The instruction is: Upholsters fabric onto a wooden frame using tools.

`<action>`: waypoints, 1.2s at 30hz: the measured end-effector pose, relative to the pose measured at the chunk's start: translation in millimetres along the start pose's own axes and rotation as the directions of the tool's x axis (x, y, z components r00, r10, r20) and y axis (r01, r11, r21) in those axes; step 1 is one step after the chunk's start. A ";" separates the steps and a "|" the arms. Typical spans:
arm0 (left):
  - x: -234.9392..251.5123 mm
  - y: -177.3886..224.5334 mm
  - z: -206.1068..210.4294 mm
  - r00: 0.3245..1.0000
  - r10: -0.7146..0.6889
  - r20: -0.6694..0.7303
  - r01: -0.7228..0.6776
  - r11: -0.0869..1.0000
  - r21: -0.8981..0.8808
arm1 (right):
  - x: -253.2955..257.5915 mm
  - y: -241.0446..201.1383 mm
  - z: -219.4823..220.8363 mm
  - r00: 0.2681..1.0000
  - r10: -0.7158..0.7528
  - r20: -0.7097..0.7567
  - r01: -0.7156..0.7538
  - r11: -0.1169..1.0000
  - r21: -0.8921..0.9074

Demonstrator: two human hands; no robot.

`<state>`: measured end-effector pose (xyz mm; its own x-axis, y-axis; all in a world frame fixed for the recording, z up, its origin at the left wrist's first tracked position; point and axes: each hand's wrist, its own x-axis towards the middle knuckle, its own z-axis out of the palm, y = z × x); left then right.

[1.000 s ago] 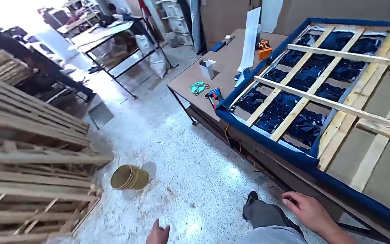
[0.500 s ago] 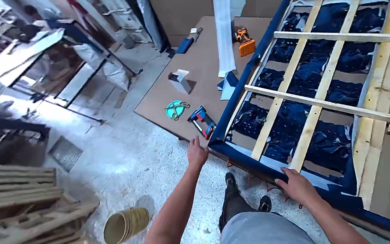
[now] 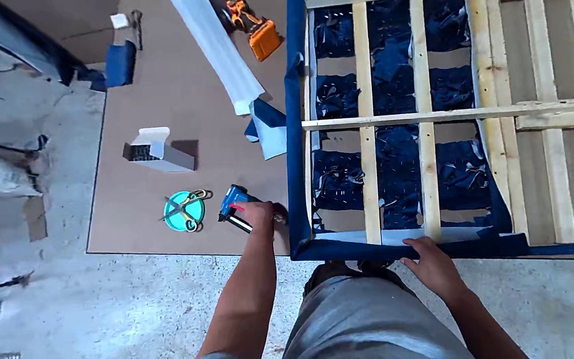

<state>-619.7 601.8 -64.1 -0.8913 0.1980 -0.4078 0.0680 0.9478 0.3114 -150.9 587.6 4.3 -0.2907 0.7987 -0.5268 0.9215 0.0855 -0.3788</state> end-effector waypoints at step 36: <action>-258.4 88.1 -45.2 0.256 0.345 0.903 -0.962 0.000 0.273 | -66.3 38.7 55.0 0.823 -0.166 -0.543 0.345 0.906 0.247</action>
<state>-403.7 622.8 107.6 0.2002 0.6037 -0.7717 0.9798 -0.1227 0.1581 -110.1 505.2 -17.3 -0.2520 0.9668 0.0424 0.6709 0.2061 -0.7124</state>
